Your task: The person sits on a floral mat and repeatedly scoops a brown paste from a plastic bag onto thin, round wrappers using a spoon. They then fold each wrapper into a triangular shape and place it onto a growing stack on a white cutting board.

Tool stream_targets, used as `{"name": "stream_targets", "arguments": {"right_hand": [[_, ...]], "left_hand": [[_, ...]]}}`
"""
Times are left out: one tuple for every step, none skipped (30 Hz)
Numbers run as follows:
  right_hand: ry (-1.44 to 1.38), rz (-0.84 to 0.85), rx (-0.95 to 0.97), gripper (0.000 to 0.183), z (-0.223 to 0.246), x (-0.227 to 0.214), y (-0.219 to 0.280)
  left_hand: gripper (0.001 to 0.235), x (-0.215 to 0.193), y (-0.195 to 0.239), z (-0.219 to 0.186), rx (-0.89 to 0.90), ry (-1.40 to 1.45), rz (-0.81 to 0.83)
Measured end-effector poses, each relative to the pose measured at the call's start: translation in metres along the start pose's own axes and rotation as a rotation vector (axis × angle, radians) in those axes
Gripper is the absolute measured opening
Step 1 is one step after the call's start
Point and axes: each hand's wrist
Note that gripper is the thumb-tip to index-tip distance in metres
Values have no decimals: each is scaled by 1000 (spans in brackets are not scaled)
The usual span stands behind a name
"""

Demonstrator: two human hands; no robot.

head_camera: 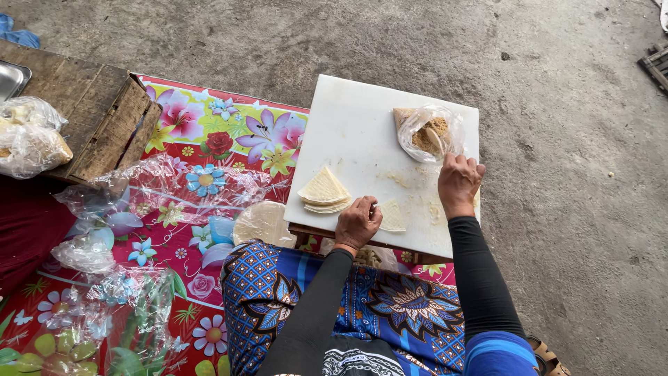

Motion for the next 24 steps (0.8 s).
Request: {"name": "stream_targets", "arguments": {"right_hand": [[18, -59, -13, 7, -1, -2, -2], [36, -119, -26, 10, -1, -5, -3], [55, -181, -37, 13, -1, -6, -5], [46, -138, -34, 11, 0, -6, -6], [39, -95, -32, 10, 1, -5, -8], [31, -52, -30, 10, 1, -4, -9], [-50, -60, -5, 10, 2, -2, -8], [-131, -68, 18, 11, 4, 1, -7], [-213, -77, 42, 11, 5, 3, -8], [-309, -67, 79, 11, 3, 6, -9], [-405, -54, 117, 12, 0, 9, -10], [-502, -40, 154, 13, -2, 11, -11], [-600, -16, 248, 15, -4, 13, -10], [-698, 8, 343, 16, -7, 14, -9], [-794, 33, 436, 18, -11, 16, -8], [-904, 7, 490, 17, -13, 17, -8], [-1014, -20, 543, 16, -16, 18, -8], [-1125, -46, 595, 15, -18, 18, -8], [-1143, -53, 620, 15, -19, 18, -7], [-1160, -59, 644, 15, -22, 18, -5], [-1178, -66, 670, 15, -23, 17, -3], [-1258, -87, 671, 15, -24, 16, 0], [-1338, -107, 671, 16, -26, 14, 2], [-1419, -128, 671, 16, -26, 12, 6]], "left_hand": [[15, 1, 1, 0, -2, 1, -2], [14, 1, 2, 0, -4, 2, -3], [14, 1, 1, 0, -3, 4, -7], [14, 1, 1, 0, -6, -2, -8], [13, 1, 1, 0, -8, -7, -10], [13, 1, 0, -1, -10, -11, -12], [13, 1, 1, -1, -11, -8, -13], [13, 1, 1, -1, -12, -5, -15], [13, 1, 1, -2, -12, -2, -18], [13, 0, 0, -2, -11, -5, -19], [13, 0, 1, -2, -11, -8, -19], [13, 0, 1, -2, -11, -11, -18], [13, -1, 1, -3, -16, -20, -16], [13, -1, 1, -3, -20, -30, -13], [13, 0, 1, -4, -25, -37, -12], [13, 0, 0, -4, -28, -31, -11], [13, -1, 1, -4, -31, -24, -10], [13, -1, 1, -4, -34, -17, -10], [13, -1, 1, -4, -31, -16, -15], [13, -1, 1, -4, -29, -14, -20], [13, 0, 1, -3, -25, -13, -25], [14, 1, 1, -2, -26, -8, -26], [14, 2, 0, -1, -28, -4, -26], [14, 3, -1, 0, -29, 0, -27]]}}
Point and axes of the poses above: each hand's wrist, its own y-axis away from the middle knuckle, its own x-axis out of the palm, z = x × y, and after that the axes turned 14 degrees about -x, right-handed
